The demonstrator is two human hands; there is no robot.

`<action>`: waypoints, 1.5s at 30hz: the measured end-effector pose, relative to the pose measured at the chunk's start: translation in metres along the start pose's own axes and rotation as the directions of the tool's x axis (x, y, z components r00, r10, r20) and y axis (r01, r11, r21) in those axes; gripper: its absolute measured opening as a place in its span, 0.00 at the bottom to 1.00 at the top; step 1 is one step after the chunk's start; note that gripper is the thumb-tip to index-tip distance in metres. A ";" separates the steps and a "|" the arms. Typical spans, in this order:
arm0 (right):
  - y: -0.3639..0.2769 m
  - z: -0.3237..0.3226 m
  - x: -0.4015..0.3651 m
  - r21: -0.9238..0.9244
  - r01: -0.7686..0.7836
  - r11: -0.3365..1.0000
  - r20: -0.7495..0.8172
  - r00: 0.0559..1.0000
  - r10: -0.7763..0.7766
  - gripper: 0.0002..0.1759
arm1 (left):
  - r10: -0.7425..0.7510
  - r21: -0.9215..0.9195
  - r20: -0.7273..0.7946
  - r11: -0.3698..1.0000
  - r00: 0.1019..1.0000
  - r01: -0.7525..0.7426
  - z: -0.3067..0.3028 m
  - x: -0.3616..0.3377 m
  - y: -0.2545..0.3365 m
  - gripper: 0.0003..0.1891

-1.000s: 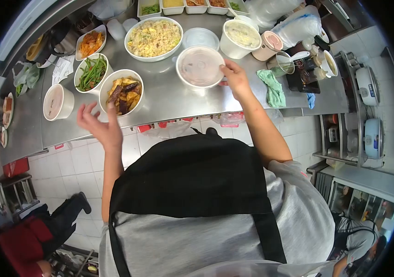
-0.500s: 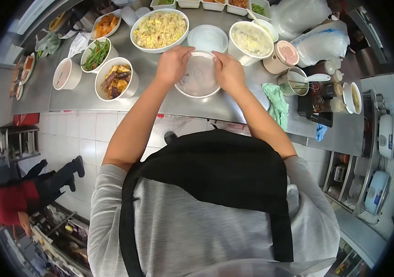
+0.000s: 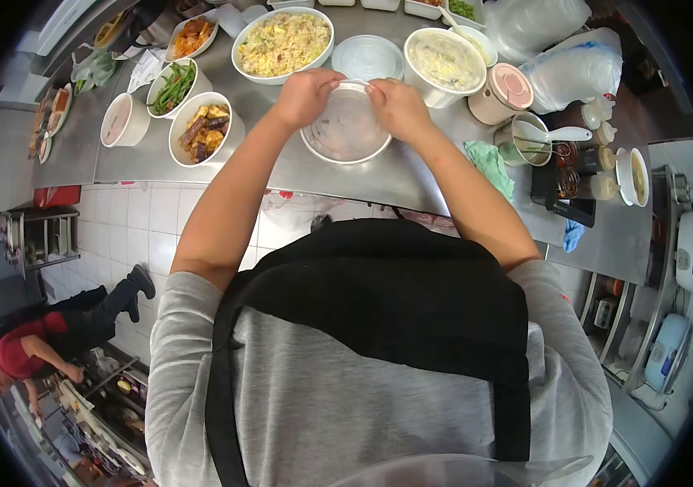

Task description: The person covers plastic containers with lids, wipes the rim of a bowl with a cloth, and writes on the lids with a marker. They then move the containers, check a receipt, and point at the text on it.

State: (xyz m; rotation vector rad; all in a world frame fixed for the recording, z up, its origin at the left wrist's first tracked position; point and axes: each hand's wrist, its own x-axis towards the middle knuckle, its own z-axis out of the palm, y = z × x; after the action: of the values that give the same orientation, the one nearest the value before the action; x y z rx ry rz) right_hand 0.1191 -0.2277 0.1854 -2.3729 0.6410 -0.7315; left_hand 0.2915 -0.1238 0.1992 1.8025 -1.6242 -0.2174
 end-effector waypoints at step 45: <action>-0.037 0.033 -0.029 0.213 -0.028 0.977 -0.179 0.981 0.068 0.11 | -0.640 -0.539 -0.508 0.758 0.576 0.368 0.017 -0.095 0.023 0.12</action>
State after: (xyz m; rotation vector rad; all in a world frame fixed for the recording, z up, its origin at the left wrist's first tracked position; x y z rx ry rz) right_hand 0.1283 -0.1718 0.1759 -2.1063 0.6612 -0.9583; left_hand 0.2436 -0.0413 0.1697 1.7118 -0.4604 -0.1019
